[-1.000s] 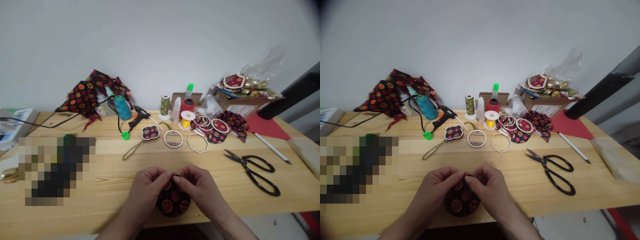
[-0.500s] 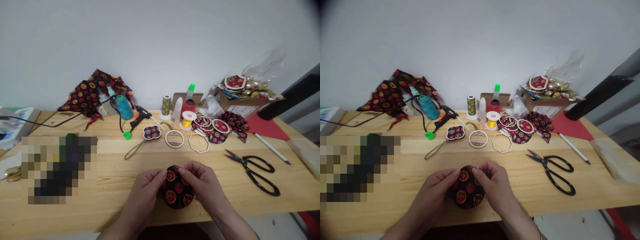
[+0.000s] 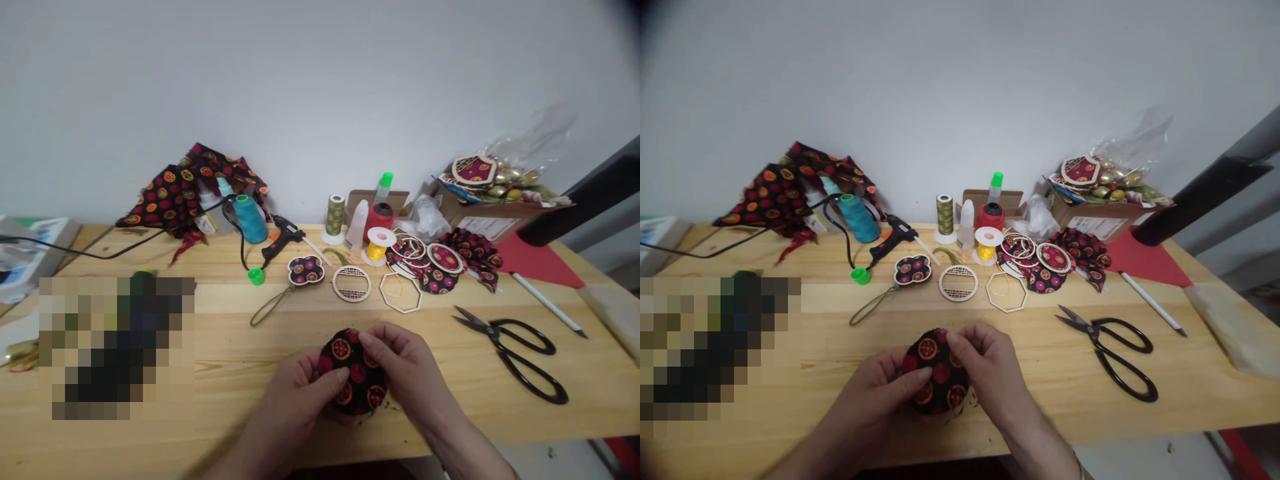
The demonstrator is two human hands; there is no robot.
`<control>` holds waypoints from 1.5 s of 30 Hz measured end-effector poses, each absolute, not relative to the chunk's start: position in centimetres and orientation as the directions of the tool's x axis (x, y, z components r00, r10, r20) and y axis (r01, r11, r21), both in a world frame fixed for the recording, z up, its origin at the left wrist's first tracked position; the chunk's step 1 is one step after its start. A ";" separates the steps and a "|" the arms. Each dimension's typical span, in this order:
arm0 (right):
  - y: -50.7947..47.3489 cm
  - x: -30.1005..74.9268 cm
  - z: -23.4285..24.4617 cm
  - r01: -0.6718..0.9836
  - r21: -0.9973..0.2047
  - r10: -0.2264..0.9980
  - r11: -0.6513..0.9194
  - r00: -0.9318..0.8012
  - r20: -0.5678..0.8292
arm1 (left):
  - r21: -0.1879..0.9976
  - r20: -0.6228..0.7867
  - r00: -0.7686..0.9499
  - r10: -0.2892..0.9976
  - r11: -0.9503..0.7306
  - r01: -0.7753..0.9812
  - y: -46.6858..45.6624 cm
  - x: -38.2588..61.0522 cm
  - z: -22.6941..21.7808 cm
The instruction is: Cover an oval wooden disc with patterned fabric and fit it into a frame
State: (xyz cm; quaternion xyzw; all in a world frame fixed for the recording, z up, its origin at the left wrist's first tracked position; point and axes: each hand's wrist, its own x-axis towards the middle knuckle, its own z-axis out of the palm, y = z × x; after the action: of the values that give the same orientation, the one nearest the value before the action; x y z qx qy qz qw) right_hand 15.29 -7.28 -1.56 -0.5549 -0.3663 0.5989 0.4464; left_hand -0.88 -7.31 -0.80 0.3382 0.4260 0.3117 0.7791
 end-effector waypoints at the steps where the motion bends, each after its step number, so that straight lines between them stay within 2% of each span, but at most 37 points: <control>1: -7.3 15.4 -1.7 -0.152 -0.927 0.939 -0.342 -0.019 -0.343 | 0.795 -0.452 0.436 0.778 0.573 -0.198 -7.2 -0.9 -0.8; 6: -7.6 15.6 -1.2 -0.181 -0.902 0.917 -0.391 -0.157 -0.366 | 0.808 -0.476 0.377 0.795 0.564 -0.168 -6.8 -0.9 -0.6; 13: -7.9 15.6 -1.2 -0.205 -0.885 0.902 -0.419 -0.203 -0.380 | 0.796 -0.484 0.350 0.802 0.570 -0.204 -6.2 -0.8 -0.1; 18: -8.2 15.6 -1.1 -0.179 -0.894 0.901 -0.411 -0.229 -0.368 | 0.873 -0.467 0.193 0.863 0.485 -0.053 -5.6 -0.7 1.0; 21: -8.6 15.5 -0.7 -0.190 -0.894 0.903 -0.406 -0.232 -0.361 | 0.903 -0.421 0.168 0.891 0.429 -0.015 -5.6 -0.7 1.0; 24: -9.0 15.6 -0.6 -0.219 -0.884 0.905 -0.413 -0.212 -0.369 | 0.889 -0.431 0.194 0.881 0.452 -0.076 -5.9 -0.5 0.9; 27: -9.5 15.9 -0.9 -0.263 -0.877 0.914 -0.402 -0.168 -0.368 | 0.812 -0.507 0.199 0.838 0.543 -0.217 -6.5 -0.5 0.9; 29: -9.9 16.0 -1.0 -0.277 -0.885 0.926 -0.375 -0.148 -0.346 | 0.788 -0.509 0.220 0.832 0.553 -0.270 -7.2 -0.6 1.0; 35: -10.5 16.0 -1.0 -0.239 -0.916 0.947 -0.321 -0.093 -0.308 | 0.812 -0.443 0.414 0.795 0.552 -0.191 -9.4 -0.8 1.6; 45: -10.3 16.0 -0.9 -0.266 -0.905 0.943 -0.333 -0.067 -0.327 | 0.812 -0.458 0.380 0.804 0.552 -0.189 -10.2 0.0 1.6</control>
State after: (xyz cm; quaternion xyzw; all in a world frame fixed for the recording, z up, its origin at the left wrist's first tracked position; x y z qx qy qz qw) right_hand 16.00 -10.27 -0.95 -0.4981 -0.3399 0.6467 0.4671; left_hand 0.01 -10.17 1.65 0.3415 0.4499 0.3277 0.7574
